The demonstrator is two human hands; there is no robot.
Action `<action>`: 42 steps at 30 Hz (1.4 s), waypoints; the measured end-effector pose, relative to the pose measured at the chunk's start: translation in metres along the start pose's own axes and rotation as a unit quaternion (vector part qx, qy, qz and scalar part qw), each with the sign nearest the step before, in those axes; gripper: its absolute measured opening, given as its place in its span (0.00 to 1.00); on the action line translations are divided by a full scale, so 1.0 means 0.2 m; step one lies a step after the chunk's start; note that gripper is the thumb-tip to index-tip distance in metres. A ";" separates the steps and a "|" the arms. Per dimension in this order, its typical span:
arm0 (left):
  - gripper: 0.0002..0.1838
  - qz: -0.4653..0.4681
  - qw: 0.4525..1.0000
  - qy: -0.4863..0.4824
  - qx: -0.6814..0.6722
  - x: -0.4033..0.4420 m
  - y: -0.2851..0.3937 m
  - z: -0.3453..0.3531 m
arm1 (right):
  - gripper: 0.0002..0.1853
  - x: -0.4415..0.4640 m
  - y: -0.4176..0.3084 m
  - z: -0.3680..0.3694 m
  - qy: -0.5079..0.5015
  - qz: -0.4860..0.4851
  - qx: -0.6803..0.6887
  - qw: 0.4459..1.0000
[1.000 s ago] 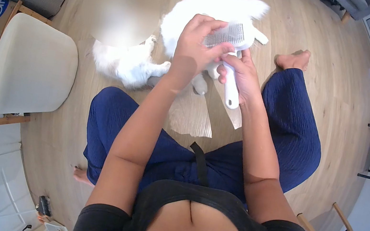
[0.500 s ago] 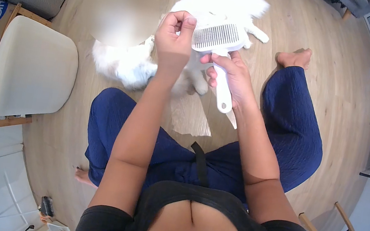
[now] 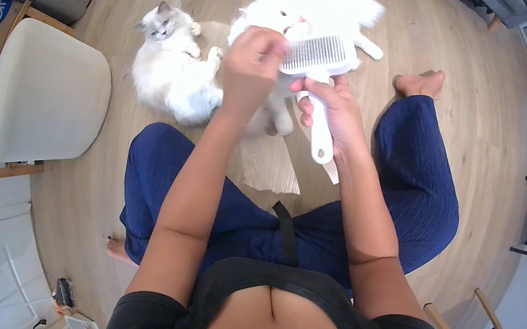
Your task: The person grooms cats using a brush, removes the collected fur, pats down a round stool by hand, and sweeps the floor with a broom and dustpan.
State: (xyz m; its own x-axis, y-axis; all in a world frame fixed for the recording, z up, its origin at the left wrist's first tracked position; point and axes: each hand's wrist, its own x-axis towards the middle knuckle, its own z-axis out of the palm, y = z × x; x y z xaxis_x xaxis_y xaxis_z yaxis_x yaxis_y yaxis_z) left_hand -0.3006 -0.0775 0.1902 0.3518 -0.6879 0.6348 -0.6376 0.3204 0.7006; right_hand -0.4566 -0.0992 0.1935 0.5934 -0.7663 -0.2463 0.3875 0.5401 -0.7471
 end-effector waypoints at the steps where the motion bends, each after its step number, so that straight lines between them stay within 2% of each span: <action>1: 0.04 -0.085 0.994 0.046 -0.059 0.01 -0.01 0.00 | 0.26 0.00 -0.02 0.00 0.003 0.000 0.012 1.000; 2: 0.04 -0.085 0.994 0.044 -0.060 0.01 -0.03 -0.02 | 0.26 -0.01 -0.04 -0.01 0.005 0.000 0.024 1.000; 4: 0.06 -0.260 0.926 0.002 -0.274 0.03 -0.02 -0.05 | 0.26 -0.01 -0.04 -0.02 0.005 -0.005 0.019 1.000; 5: 0.06 -0.259 0.927 0.003 -0.272 0.04 -0.01 -0.05 | 0.26 -0.01 -0.04 -0.02 0.003 -0.008 0.013 1.000; 7: 0.08 -0.252 0.926 -0.080 -0.271 0.04 -0.01 -0.04 | 0.27 0.00 -0.04 -0.01 0.000 -0.009 0.011 1.000; 10: 0.10 -0.242 0.935 -0.117 -0.232 0.04 -0.08 -0.02 | 0.28 0.00 -0.04 -0.02 0.002 -0.025 -0.012 1.000; 14: 0.09 -0.289 0.923 -0.084 -0.238 0.06 -0.06 -0.01 | 0.30 -0.01 -0.05 -0.03 -0.011 -0.022 -0.027 0.999; 16: 0.08 -0.314 0.910 0.019 -0.269 0.09 -0.05 -0.02 | 0.30 0.00 -0.05 -0.03 -0.016 -0.027 -0.039 0.999; 17: 0.08 -0.314 0.910 0.019 -0.269 0.10 -0.05 -0.02 | 0.30 0.00 -0.05 -0.04 -0.019 -0.031 -0.050 0.998; 19: 0.06 -0.250 0.912 0.040 -0.323 0.12 -0.02 -0.05 | 0.29 -0.01 -0.05 -0.03 -0.020 -0.029 -0.060 0.998; 23: 0.06 -0.229 0.909 0.016 -0.349 0.13 0.07 -0.06 | 0.30 -0.01 -0.05 -0.01 -0.010 -0.011 -0.080 0.997; 25: 0.07 -0.186 0.939 -0.051 -0.285 0.12 0.07 -0.04 | 0.29 -0.01 -0.06 0.00 -0.025 -0.012 -0.092 0.995; 26: 0.07 -0.198 0.941 -0.089 -0.260 0.12 0.07 -0.05 | 0.29 -0.02 -0.06 0.01 -0.038 -0.014 -0.104 0.994; 27: 0.07 -0.196 0.942 -0.084 -0.260 0.11 0.07 -0.05 | 0.29 -0.02 -0.05 0.02 -0.042 -0.013 -0.107 0.993; 28: 0.09 -0.163 0.956 -0.082 -0.230 0.10 0.08 -0.05 | 0.30 -0.01 -0.04 0.03 -0.039 -0.053 -0.137 0.988; 29: 0.11 -0.130 0.968 -0.080 -0.199 0.09 0.09 -0.05 | 0.30 -0.01 -0.02 0.04 -0.037 -0.093 -0.166 0.981; 30: 0.09 -0.113 0.982 -0.054 -0.138 0.09 0.13 -0.06 | 0.30 -0.01 -0.02 0.06 -0.044 -0.093 -0.167 0.981; 31: 0.09 -0.112 0.984 -0.046 -0.133 0.08 0.13 -0.07 | 0.33 -0.02 -0.03 0.07 -0.010 -0.133 -0.308 0.942; 32: 0.09 -0.162 0.974 -0.009 -0.157 0.08 0.12 -0.07 | 0.36 -0.03 -0.03 0.09 0.022 -0.172 -0.441 0.880; 33: 0.09 -0.209 0.961 0.029 -0.179 0.08 0.13 -0.09 | 0.36 -0.06 -0.06 0.15 0.010 -0.175 -0.442 0.880; 34: 0.08 -0.287 0.931 0.052 -0.220 0.08 0.20 -0.15 | 0.39 -0.11 -0.10 0.25 0.037 -0.233 -0.544 0.805; 35: 0.08 -0.281 0.933 0.068 -0.214 0.07 0.24 -0.21 | 0.41 -0.15 -0.12 0.34 0.061 -0.291 -0.633 0.715; 36: 0.06 -0.276 0.912 0.099 -0.286 0.07 0.27 -0.28 | 0.42 -0.17 -0.14 0.41 0.045 -0.298 -0.604 0.738; 37: 0.05 -0.264 0.887 0.130 -0.356 0.06 0.30 -0.37 | 0.42 -0.17 -0.14 0.49 0.025 -0.308 -0.600 0.738; 39: 0.03 -0.272 0.877 0.170 -0.356 0.03 0.37 -0.58 | 0.40 -0.21 -0.12 0.67 -0.057 -0.435 -0.570 0.695; 42: 0.04 -0.203 0.850 0.251 -0.417 -0.06 0.50 -0.97 | 0.33 -0.28 -0.04 1.02 -0.182 -0.461 -0.520 0.695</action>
State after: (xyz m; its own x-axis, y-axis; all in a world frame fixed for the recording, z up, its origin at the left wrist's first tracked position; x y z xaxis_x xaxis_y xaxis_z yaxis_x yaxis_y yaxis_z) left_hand -0.2353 0.0900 0.3157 0.8077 -0.5550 0.1987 0.2398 0.6172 0.7494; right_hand -0.3486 0.0102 0.3388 0.6433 -0.3789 0.6653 0.1135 -0.8121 -0.5724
